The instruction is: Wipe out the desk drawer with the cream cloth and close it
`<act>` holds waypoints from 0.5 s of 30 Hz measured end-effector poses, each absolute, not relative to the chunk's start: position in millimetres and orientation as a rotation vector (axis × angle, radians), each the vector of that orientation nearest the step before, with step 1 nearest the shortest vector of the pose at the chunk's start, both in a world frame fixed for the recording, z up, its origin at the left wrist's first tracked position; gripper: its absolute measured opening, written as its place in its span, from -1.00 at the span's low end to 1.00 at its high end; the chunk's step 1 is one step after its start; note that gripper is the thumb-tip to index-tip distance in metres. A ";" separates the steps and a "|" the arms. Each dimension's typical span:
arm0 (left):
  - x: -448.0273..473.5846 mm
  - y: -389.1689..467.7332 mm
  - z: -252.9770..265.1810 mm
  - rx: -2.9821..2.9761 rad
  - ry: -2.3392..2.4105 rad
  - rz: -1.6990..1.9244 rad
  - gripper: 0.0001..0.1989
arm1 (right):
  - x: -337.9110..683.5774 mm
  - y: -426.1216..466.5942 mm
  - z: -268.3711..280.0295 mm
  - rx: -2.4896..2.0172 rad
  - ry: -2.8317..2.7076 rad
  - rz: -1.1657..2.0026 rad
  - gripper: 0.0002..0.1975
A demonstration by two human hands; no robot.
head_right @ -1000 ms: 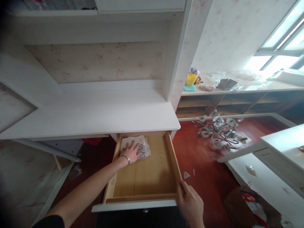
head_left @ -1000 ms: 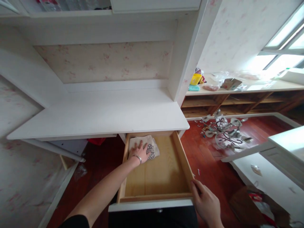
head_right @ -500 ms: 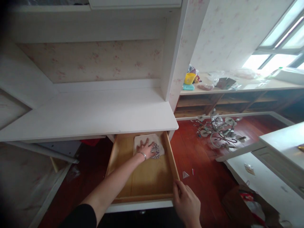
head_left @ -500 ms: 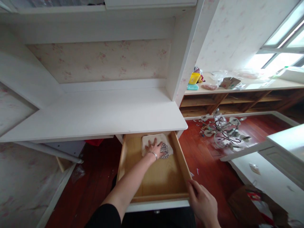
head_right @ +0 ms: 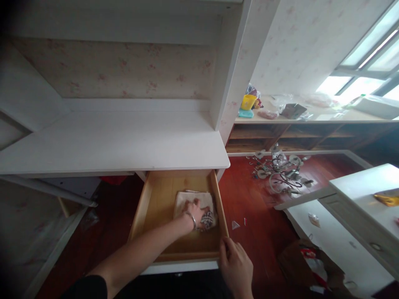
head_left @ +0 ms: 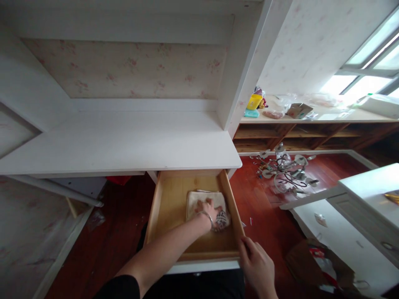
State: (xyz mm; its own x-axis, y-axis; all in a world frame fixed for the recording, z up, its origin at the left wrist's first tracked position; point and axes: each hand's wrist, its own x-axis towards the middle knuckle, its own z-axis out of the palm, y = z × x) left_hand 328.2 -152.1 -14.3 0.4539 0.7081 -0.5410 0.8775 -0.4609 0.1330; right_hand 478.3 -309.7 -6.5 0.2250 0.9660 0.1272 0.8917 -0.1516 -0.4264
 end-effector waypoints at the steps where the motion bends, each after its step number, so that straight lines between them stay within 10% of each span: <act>1: 329.9 -164.7 -15.0 2.340 1.313 -0.622 -0.10 | 478.6 -310.0 -6.3 -2.094 -1.718 0.251 -0.55; 15: 269.6 -199.1 -15.9 2.273 1.363 -0.696 -0.19 | 479.3 -310.4 -4.1 -2.084 -1.714 0.275 -0.60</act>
State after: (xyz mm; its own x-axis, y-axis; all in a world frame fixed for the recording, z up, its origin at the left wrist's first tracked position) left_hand 269.6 -199.1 -15.9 0.4009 0.6934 -0.5987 0.8917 -0.4452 0.0815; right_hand 479.3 -310.4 -4.1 0.2179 0.9692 0.1144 0.8846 -0.1466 -0.4426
